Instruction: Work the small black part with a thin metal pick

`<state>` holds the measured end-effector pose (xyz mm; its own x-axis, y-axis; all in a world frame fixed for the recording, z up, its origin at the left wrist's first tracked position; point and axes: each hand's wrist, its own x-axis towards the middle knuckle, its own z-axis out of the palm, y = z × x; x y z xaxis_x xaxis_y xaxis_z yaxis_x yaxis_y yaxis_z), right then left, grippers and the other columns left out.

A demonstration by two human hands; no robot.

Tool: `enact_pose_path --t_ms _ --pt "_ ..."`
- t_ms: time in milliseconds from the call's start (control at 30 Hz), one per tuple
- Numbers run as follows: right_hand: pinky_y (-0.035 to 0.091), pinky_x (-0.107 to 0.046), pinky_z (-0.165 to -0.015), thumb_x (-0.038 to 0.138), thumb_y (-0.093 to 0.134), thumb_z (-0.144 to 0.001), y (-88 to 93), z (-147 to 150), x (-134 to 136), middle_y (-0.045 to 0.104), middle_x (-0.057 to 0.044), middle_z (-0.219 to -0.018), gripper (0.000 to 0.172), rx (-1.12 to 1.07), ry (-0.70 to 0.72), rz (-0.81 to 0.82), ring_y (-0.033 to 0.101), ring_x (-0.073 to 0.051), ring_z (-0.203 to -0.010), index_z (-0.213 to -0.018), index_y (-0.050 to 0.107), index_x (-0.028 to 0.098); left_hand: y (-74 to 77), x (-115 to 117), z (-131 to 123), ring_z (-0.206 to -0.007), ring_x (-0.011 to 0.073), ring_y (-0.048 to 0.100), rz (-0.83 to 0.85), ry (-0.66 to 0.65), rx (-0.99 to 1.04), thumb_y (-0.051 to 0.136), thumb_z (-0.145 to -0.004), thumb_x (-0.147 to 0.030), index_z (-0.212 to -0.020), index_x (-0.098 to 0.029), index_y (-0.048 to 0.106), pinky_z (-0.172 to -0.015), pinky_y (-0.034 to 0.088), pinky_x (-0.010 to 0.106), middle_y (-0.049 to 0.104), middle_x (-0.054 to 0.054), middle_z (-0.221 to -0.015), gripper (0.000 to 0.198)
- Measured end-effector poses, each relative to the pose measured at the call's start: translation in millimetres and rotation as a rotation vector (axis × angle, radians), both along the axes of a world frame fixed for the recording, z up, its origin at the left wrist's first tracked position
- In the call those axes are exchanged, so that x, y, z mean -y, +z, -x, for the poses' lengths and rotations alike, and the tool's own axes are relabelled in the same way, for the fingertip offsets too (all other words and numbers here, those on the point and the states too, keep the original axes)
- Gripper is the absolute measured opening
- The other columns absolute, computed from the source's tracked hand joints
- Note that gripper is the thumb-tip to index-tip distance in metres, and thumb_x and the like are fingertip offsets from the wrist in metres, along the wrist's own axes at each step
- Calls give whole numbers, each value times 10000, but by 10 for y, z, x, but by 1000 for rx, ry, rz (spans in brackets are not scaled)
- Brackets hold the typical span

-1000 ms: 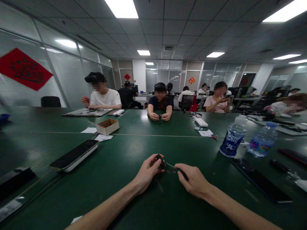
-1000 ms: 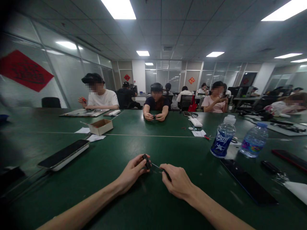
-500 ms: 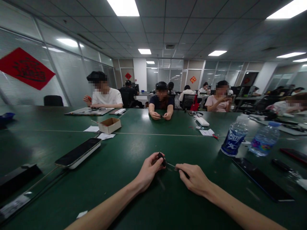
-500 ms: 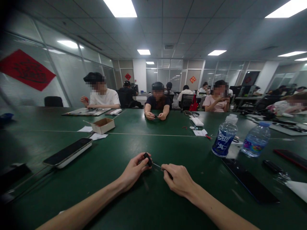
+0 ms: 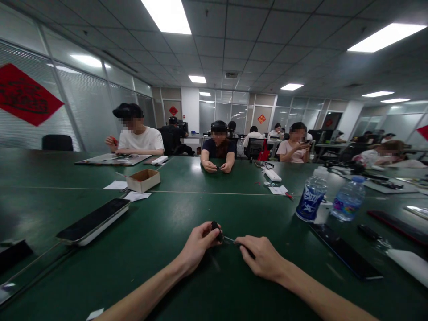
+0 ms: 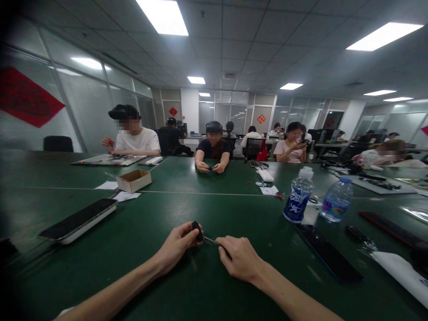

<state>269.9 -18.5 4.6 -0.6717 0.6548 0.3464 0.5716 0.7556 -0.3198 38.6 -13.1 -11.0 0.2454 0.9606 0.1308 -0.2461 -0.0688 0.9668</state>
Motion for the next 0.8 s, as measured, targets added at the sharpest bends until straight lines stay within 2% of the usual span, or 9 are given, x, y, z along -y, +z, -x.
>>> enact_pose_path --t_ms 167,333,467,633,800 --pt "448 -269 -701 213 419 -939 -3 3 9 603 -31 -969 271 -86 13 34 572 -152 -792 -1197 505 215 20 20 -3 -945 203 573 22 -20 -4 547 -860 -371 -1021 -143 580 -856 483 338 591 90 -1002 281" --pt "468 -262 -698 231 361 -970 -15 28 -42 598 -41 -982 282 -302 -142 46 574 -142 -772 -1229 465 194 59 72 -67 -891 211 582 -35 -136 -165 603 -818 -367 -976 -139 610 -794 506 340 599 91 -944 278" --pt "461 -267 -726 232 403 -950 -1 52 -14 598 -36 -1002 266 -236 -77 33 578 -150 -820 -1195 498 197 46 50 -60 -924 212 574 -12 -53 -70 570 -835 -402 -1012 -155 592 -814 507 352 584 92 -993 305" --pt "447 -256 -694 222 430 -925 -35 73 8 615 -17 -907 240 -142 -63 14 577 -139 -748 -1130 554 210 -5 15 -30 -980 222 564 4 87 37 572 -830 -428 -1101 -170 569 -867 496 367 579 99 -1032 374" --pt "422 -249 -652 214 456 -898 -76 70 -10 618 -14 -811 212 -51 -69 -17 570 -139 -686 -1060 593 209 -22 20 -33 -976 220 573 -23 98 31 576 -829 -416 -1159 -179 551 -885 487 371 586 95 -1044 407"
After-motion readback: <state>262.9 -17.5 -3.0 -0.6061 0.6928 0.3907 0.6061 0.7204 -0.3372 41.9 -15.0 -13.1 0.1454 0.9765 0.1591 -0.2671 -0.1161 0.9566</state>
